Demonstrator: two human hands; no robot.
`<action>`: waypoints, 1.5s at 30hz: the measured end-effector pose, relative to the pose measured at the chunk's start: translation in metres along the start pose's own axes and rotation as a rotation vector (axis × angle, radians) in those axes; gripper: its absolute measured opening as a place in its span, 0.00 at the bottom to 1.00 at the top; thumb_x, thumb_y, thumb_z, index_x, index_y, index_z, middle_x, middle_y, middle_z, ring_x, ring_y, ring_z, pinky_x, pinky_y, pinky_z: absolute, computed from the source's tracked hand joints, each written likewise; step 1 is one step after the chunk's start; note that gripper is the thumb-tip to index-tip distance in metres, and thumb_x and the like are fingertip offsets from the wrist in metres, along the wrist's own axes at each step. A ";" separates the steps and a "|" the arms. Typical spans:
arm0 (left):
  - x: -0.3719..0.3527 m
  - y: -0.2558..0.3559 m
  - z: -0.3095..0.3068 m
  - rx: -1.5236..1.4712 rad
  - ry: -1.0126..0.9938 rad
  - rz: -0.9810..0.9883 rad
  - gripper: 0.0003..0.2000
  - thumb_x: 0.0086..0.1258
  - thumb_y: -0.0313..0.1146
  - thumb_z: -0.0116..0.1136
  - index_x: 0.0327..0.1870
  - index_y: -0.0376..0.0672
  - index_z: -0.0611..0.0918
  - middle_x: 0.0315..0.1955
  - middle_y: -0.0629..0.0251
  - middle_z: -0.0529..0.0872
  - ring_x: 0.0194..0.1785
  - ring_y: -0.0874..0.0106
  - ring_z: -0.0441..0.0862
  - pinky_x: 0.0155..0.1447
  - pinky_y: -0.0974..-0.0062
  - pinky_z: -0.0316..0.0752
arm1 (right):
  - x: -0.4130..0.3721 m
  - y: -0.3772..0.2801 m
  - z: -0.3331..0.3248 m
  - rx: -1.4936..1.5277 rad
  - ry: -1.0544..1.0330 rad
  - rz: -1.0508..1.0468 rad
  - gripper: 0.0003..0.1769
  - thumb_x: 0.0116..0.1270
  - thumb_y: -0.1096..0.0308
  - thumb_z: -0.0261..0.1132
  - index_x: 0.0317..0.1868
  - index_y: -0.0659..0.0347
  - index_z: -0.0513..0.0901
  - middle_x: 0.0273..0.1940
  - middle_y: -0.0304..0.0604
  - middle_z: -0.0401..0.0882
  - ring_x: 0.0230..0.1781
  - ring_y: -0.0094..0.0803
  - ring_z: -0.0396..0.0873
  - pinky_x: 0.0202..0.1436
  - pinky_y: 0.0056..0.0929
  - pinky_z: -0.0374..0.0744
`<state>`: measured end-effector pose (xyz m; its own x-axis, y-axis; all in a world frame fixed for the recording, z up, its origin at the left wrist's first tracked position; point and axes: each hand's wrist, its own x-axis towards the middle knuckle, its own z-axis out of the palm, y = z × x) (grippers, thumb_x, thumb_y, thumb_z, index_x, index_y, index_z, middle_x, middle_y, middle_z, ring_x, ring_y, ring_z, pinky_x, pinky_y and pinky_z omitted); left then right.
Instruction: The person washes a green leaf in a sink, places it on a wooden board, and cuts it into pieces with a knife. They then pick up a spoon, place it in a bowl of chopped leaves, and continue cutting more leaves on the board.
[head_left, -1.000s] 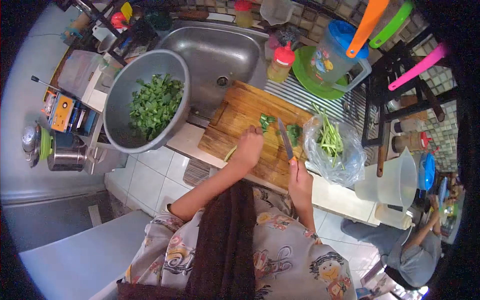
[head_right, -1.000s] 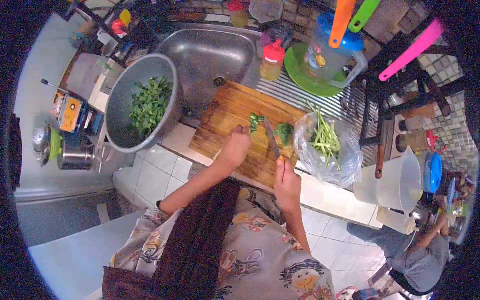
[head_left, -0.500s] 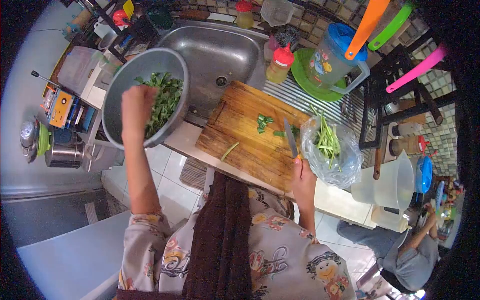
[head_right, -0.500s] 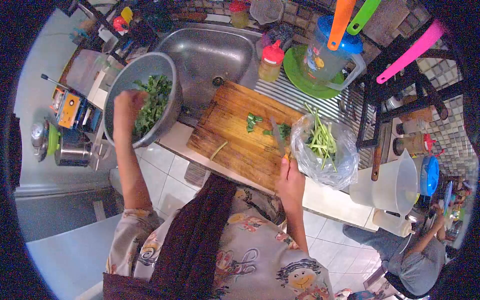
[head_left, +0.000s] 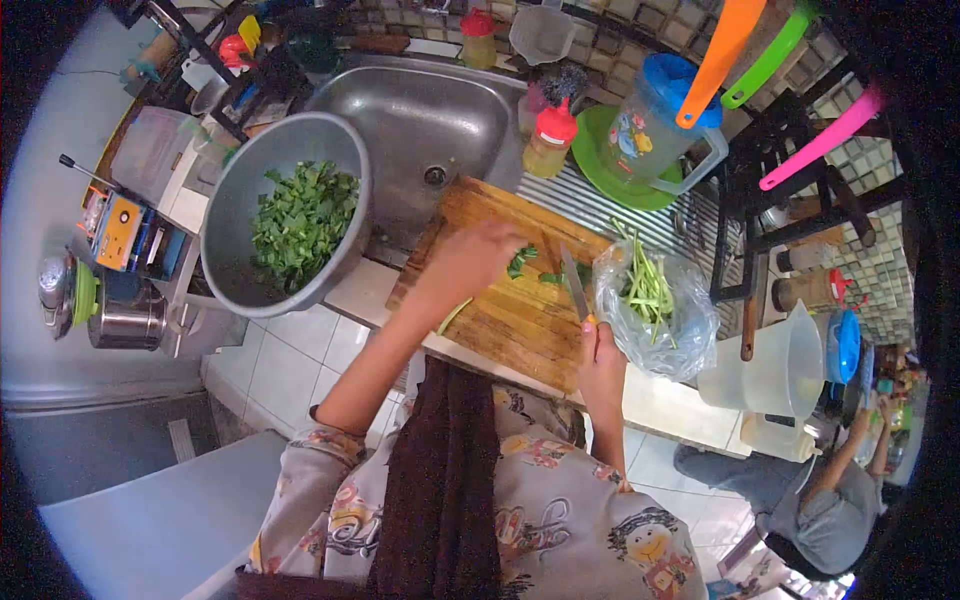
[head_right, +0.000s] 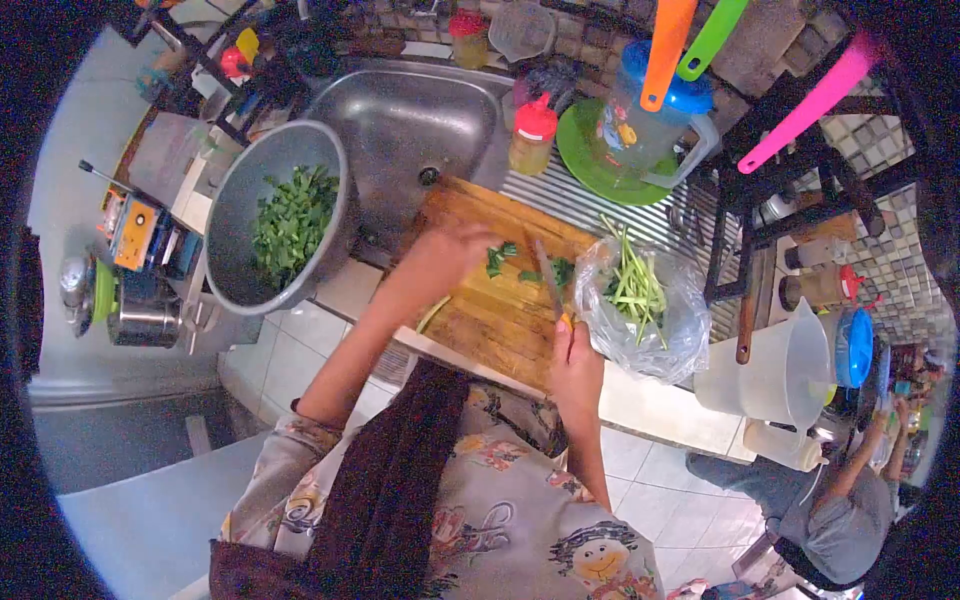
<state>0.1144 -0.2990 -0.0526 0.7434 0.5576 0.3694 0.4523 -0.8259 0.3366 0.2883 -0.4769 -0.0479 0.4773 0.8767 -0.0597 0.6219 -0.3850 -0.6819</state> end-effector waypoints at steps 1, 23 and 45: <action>0.003 0.008 0.010 -0.038 -0.073 -0.094 0.13 0.62 0.35 0.53 0.47 0.44 0.79 0.42 0.55 0.80 0.46 0.56 0.78 0.49 0.61 0.74 | -0.001 -0.001 -0.001 0.010 0.003 0.017 0.16 0.72 0.57 0.49 0.38 0.64 0.73 0.22 0.59 0.75 0.25 0.58 0.74 0.26 0.48 0.69; -0.033 0.030 0.017 0.029 -0.046 -0.591 0.07 0.57 0.33 0.59 0.34 0.42 0.81 0.30 0.61 0.82 0.33 0.62 0.80 0.36 0.67 0.73 | -0.014 0.005 0.011 0.000 -0.060 0.016 0.17 0.71 0.56 0.50 0.36 0.63 0.71 0.18 0.55 0.72 0.20 0.53 0.74 0.22 0.43 0.68; -0.060 0.042 0.036 0.060 0.037 -0.329 0.05 0.58 0.34 0.57 0.31 0.45 0.83 0.31 0.66 0.83 0.43 0.64 0.76 0.45 0.64 0.67 | -0.031 -0.015 0.057 -0.339 -0.046 -0.182 0.14 0.69 0.56 0.51 0.34 0.59 0.70 0.14 0.51 0.75 0.18 0.49 0.79 0.20 0.47 0.77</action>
<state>0.1068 -0.3705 -0.0916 0.5344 0.7972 0.2809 0.6942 -0.6035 0.3923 0.2290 -0.4822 -0.0773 0.3164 0.9486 0.0023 0.8677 -0.2884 -0.4049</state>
